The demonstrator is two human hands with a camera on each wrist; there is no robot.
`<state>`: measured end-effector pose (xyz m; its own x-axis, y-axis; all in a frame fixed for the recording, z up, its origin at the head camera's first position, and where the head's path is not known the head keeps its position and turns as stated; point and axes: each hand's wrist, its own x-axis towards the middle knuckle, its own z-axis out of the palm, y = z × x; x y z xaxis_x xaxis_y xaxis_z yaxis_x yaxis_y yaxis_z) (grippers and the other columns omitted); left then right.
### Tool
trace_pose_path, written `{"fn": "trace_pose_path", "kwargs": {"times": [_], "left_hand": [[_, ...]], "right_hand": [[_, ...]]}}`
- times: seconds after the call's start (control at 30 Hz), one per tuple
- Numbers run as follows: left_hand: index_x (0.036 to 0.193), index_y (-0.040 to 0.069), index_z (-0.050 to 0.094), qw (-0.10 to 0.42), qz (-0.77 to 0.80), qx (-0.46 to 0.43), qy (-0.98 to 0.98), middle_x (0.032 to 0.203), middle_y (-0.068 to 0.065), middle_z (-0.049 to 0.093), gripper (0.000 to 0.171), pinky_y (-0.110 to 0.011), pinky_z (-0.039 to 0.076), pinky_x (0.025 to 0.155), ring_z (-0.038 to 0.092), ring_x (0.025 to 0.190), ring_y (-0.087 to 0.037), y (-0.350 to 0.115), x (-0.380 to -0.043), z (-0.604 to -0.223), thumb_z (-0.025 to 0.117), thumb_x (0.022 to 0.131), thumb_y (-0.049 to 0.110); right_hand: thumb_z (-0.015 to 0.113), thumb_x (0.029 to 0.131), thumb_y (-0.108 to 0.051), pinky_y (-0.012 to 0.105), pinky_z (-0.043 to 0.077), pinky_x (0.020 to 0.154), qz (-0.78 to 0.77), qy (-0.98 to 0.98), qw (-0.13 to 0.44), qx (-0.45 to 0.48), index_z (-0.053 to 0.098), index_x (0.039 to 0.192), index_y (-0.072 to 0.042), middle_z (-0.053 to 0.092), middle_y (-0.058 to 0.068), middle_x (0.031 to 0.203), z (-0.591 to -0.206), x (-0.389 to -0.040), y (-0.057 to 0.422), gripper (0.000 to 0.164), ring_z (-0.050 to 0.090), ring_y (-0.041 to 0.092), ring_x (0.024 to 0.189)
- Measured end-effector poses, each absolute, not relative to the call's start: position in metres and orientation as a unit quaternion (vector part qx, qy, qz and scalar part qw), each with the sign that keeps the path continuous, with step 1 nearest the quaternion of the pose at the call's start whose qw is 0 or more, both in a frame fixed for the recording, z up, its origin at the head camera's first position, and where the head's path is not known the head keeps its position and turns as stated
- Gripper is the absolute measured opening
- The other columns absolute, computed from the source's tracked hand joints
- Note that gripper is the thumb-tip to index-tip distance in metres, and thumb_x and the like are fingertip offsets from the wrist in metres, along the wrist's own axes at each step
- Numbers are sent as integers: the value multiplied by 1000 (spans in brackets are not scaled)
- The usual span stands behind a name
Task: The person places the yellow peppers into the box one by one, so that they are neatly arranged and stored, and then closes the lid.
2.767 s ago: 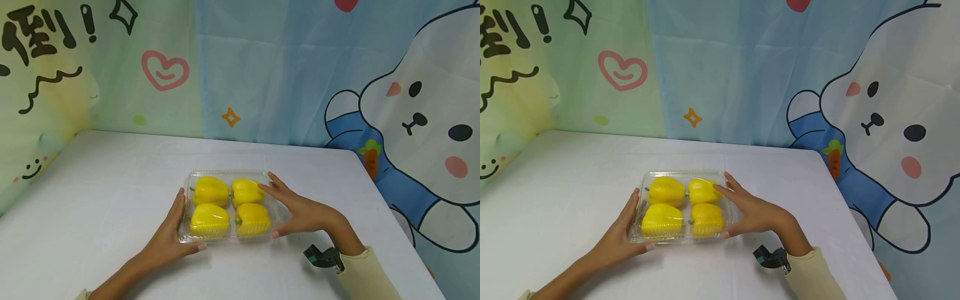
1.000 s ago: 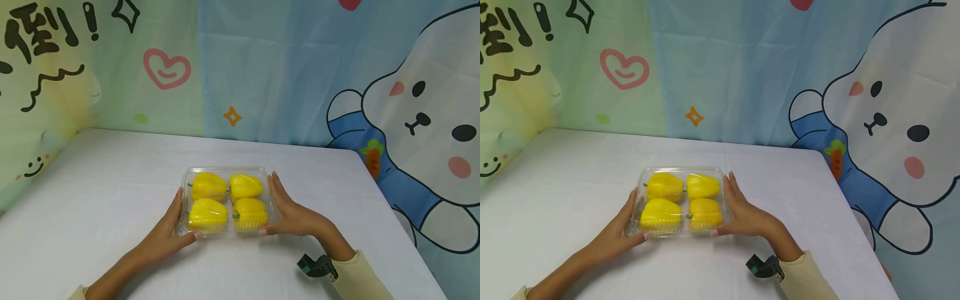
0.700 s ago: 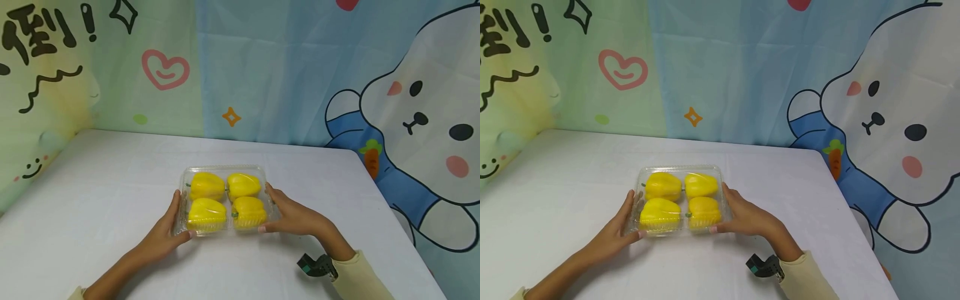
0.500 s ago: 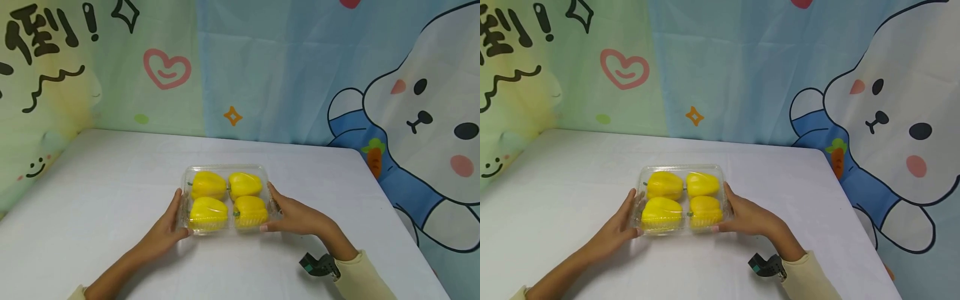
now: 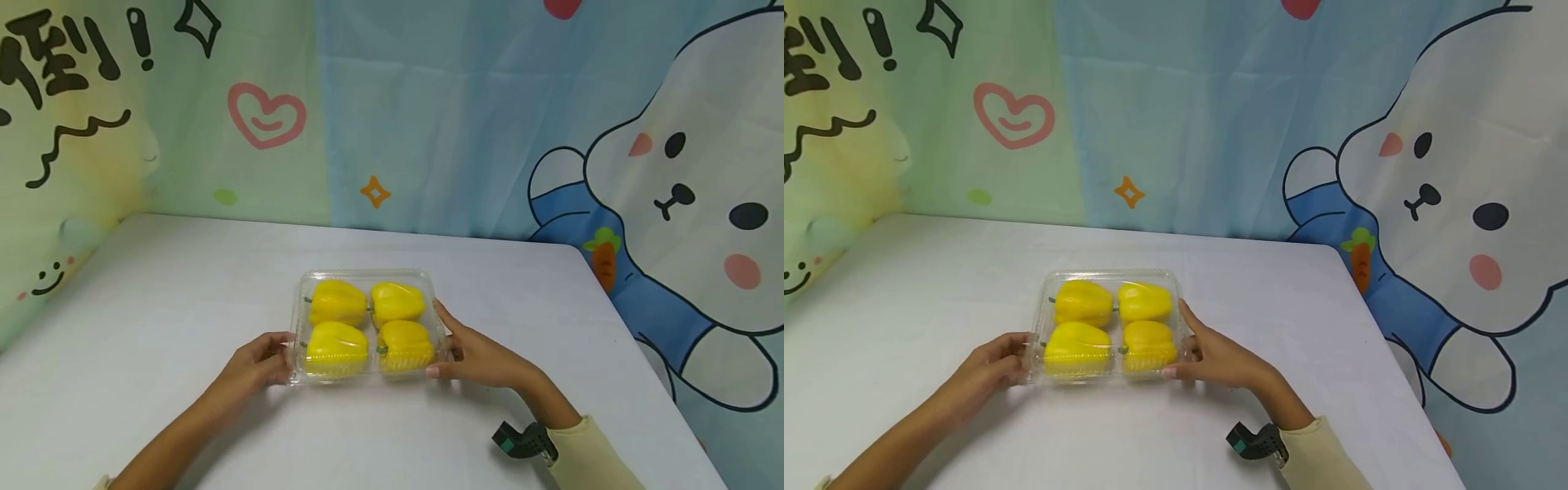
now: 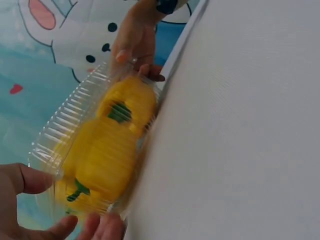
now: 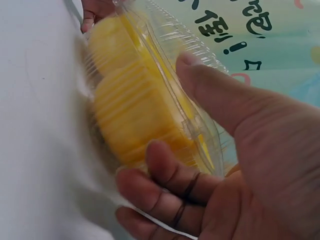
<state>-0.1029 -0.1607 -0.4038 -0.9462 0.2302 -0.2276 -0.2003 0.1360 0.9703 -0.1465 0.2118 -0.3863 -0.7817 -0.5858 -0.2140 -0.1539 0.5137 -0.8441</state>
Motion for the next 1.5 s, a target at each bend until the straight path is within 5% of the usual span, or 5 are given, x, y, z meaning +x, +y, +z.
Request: {"fn": "trace_pose_path", "kwargs": {"times": [0.17, 0.57, 1.13, 1.5], "left_hand": [[137, -12, 33, 217, 708, 8, 672, 95, -20, 67, 53, -39, 57, 78, 69, 81, -30, -168, -99, -404, 54, 93, 8], [145, -10, 17, 268, 754, 27, 599, 109, -28, 66, 70, -41, 53, 87, 69, 95, -33, -174, -90, -399, 62, 94, 7], [149, -5, 16, 251, 752, 25, 608, 109, -30, 65, 73, -41, 52, 88, 68, 98, -35, -172, -87, -398, 62, 94, 5], [142, -21, 19, 261, 768, 3, 585, 106, -24, 68, 69, -39, 52, 87, 69, 97, -30, -172, -87, -399, 62, 93, 4]], "right_hand": [[72, 90, -23, 31, 51, 72, -466, 819, 248, -225, -5, 157, -20, 68, 7, 104, -389, -146, 218, 103, 62, 23, 82], [68, 93, -16, 31, 54, 75, -517, 782, 257, -234, -2, 157, -17, 66, 13, 99, -390, -141, 220, 96, 62, 23, 81], [59, 98, -11, 33, 51, 86, -553, 738, 305, -239, -6, 157, -19, 61, 18, 89, -391, -139, 224, 88, 62, 28, 84], [58, 98, -9, 34, 52, 87, -559, 731, 305, -247, -6, 157, -18, 61, 20, 90, -394, -140, 227, 88, 62, 27, 84]]}}
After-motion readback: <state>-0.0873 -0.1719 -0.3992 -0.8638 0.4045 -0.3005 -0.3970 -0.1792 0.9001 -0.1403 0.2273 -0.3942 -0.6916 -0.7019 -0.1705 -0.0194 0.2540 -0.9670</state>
